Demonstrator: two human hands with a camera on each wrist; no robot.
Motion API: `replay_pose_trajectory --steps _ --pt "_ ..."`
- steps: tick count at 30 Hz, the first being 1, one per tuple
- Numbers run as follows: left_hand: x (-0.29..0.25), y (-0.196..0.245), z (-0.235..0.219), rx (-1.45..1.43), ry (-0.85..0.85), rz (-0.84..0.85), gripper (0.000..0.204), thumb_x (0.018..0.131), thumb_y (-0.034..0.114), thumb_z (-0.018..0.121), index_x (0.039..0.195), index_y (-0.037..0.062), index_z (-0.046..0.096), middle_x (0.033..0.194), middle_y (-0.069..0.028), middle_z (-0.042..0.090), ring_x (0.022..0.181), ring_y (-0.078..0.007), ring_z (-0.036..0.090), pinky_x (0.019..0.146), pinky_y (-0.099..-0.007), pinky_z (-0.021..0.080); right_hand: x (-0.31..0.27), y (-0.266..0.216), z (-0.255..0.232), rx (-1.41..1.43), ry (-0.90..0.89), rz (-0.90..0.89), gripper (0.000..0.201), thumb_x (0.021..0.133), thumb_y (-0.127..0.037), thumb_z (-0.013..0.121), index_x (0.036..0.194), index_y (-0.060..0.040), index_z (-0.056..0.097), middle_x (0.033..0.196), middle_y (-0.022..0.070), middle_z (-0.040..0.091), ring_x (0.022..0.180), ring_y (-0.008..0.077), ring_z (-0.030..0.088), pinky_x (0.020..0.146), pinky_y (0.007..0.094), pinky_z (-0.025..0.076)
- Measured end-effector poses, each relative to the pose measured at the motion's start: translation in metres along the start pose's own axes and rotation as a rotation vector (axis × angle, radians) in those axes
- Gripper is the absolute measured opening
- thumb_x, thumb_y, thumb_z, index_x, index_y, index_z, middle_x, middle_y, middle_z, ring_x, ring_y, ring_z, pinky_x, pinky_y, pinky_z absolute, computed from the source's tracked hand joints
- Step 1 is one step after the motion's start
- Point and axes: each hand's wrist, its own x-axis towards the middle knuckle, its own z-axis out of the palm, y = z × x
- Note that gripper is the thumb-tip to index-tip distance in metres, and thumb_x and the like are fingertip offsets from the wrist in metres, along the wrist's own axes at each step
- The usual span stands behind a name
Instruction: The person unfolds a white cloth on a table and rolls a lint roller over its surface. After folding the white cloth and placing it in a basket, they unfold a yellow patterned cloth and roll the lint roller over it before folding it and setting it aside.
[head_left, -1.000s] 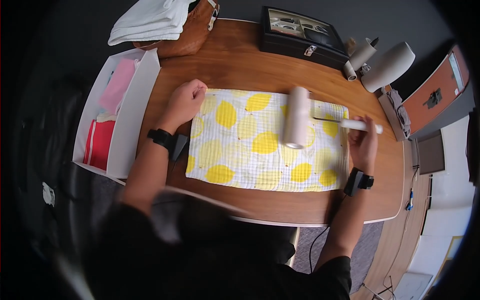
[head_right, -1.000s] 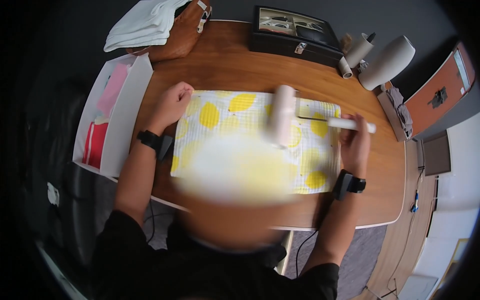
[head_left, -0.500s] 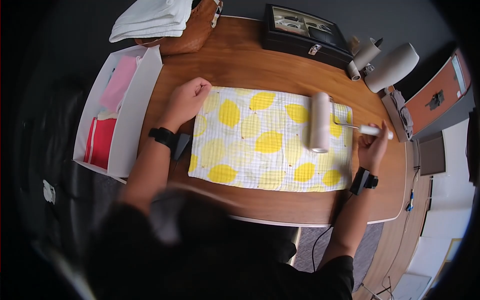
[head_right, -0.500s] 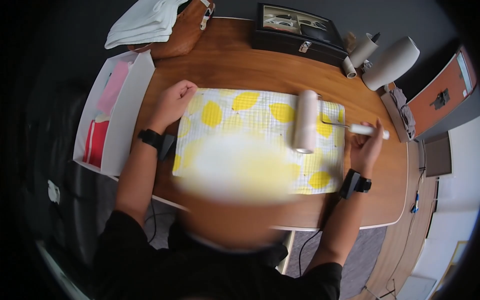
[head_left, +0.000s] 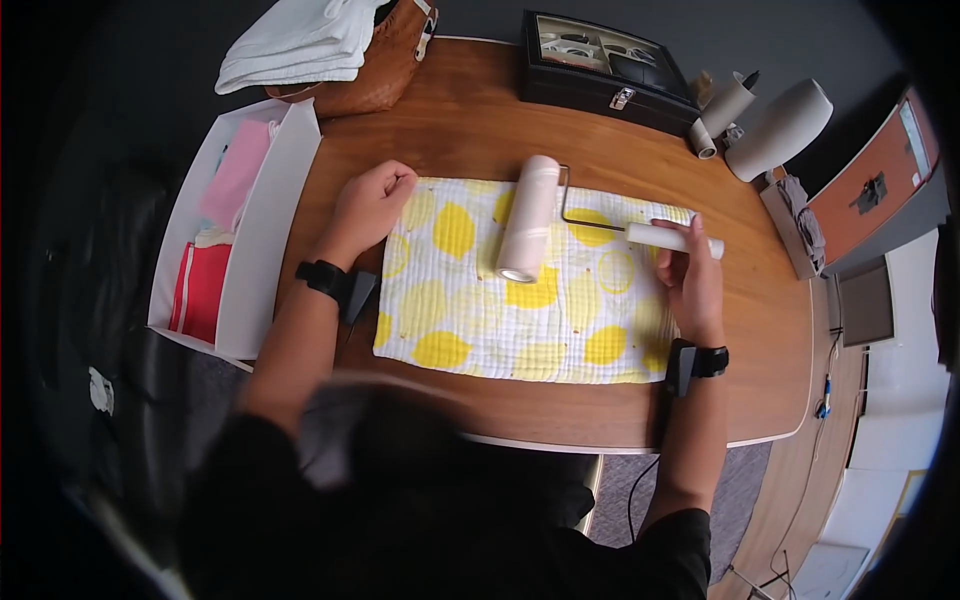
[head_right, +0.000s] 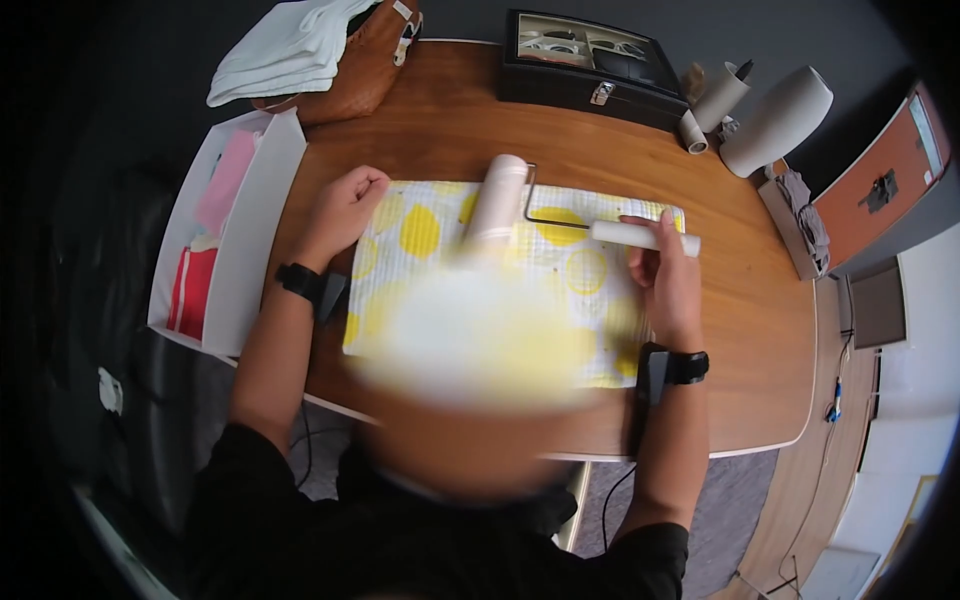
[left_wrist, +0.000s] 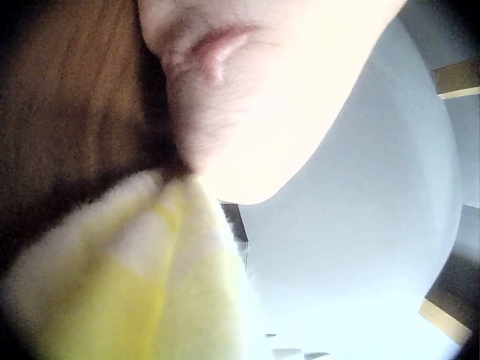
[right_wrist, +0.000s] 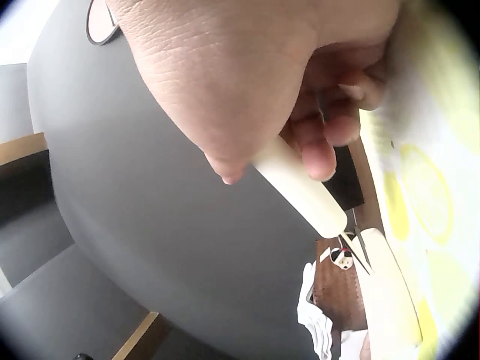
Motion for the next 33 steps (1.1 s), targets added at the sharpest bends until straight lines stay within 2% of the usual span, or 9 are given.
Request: replay_pose_trajectory --steps 6,9,14,16,19,23,26,29,33 --pt "-0.003 0.004 -0.002 0.017 0.015 0.011 0.023 0.106 0.024 0.067 0.109 0.0021 0.072 0.081 -0.0066 0.071 0.072 -0.0148 0.064 0.069 -0.0324 0.051 0.032 0.002 -0.081 0.314 0.226 -0.159 0.047 0.11 -0.049 0.06 0.095 -0.005 0.069 0.058 -0.0075 0.038 0.047 0.0051 0.028 0.046 0.027 0.019" --pt "-0.003 0.003 -0.002 0.02 0.025 0.014 0.023 0.105 0.024 0.067 0.109 0.0024 0.072 0.081 -0.0074 0.071 0.072 -0.0164 0.065 0.069 -0.033 0.051 0.03 -0.006 -0.087 0.349 0.391 -0.183 0.044 0.11 -0.045 0.061 0.091 -0.0062 0.067 0.057 -0.007 0.035 0.046 0.0054 0.025 0.045 0.0271 0.019" --pt "0.0 -0.002 0.0 0.013 0.021 0.033 0.021 0.104 0.023 0.067 0.109 0.0026 0.072 0.079 -0.008 0.071 0.07 -0.017 0.065 0.068 -0.0333 0.051 0.013 -0.002 -0.034 0.206 0.214 -0.041 0.043 0.111 -0.045 0.059 0.091 -0.0078 0.068 0.056 -0.0067 0.037 0.047 0.0056 0.027 0.045 0.0275 0.019" --pt "-0.001 0.003 -0.001 0.044 0.014 0.033 0.021 0.105 0.023 0.067 0.109 0.0022 0.072 0.079 -0.0081 0.07 0.069 -0.0168 0.064 0.068 -0.0334 0.051 0.008 -0.001 -0.012 -0.016 0.006 0.067 0.046 0.112 -0.047 0.057 0.087 -0.0098 0.068 0.059 -0.0062 0.045 0.051 0.0053 0.034 0.048 0.0254 0.023" --pt "-0.002 0.006 -0.004 0.037 0.007 0.021 0.022 0.105 0.023 0.067 0.109 0.0018 0.072 0.079 -0.0078 0.071 0.069 -0.0165 0.064 0.067 -0.0333 0.051 -0.004 0.004 0.0 -0.286 -0.199 0.049 0.052 0.114 -0.049 0.052 0.099 -0.0051 0.076 0.073 -0.0027 0.062 0.064 0.0026 0.046 0.056 0.0204 0.032" --pt "0.0 -0.003 0.001 -0.009 0.01 0.023 0.022 0.105 0.023 0.067 0.109 0.0025 0.072 0.079 -0.0071 0.071 0.069 -0.0166 0.065 0.067 -0.0332 0.051 -0.007 -0.008 0.004 -0.083 -0.022 0.021 0.049 0.112 -0.049 0.056 0.098 -0.0062 0.075 0.071 -0.0044 0.058 0.061 0.0027 0.047 0.054 0.0207 0.034" --pt "-0.002 0.001 -0.001 0.021 0.023 0.027 0.022 0.105 0.024 0.067 0.11 0.0035 0.072 0.081 -0.0068 0.072 0.071 -0.0167 0.066 0.068 -0.0334 0.051 0.011 -0.009 -0.039 0.053 0.169 -0.014 0.043 0.111 -0.044 0.06 0.098 -0.0053 0.072 0.068 -0.0046 0.053 0.056 0.0036 0.043 0.049 0.0225 0.03" --pt "-0.005 0.01 -0.004 0.045 0.024 0.01 0.022 0.105 0.025 0.066 0.109 0.0041 0.073 0.083 -0.0074 0.073 0.073 -0.0176 0.068 0.069 -0.0339 0.052 0.029 0.001 -0.081 0.241 0.254 -0.191 0.039 0.11 -0.041 0.063 0.095 -0.0052 0.068 0.065 -0.0045 0.048 0.052 0.0048 0.037 0.046 0.0244 0.027" --pt "-0.005 0.01 -0.004 0.048 0.013 0.007 0.02 0.105 0.022 0.066 0.109 0.0032 0.072 0.085 -0.0066 0.073 0.075 -0.0156 0.068 0.07 -0.0324 0.053 0.03 -0.003 -0.083 0.273 0.305 -0.204 0.04 0.109 -0.042 0.063 0.094 -0.0056 0.067 0.063 -0.0049 0.045 0.051 0.0055 0.035 0.047 0.0244 0.025"
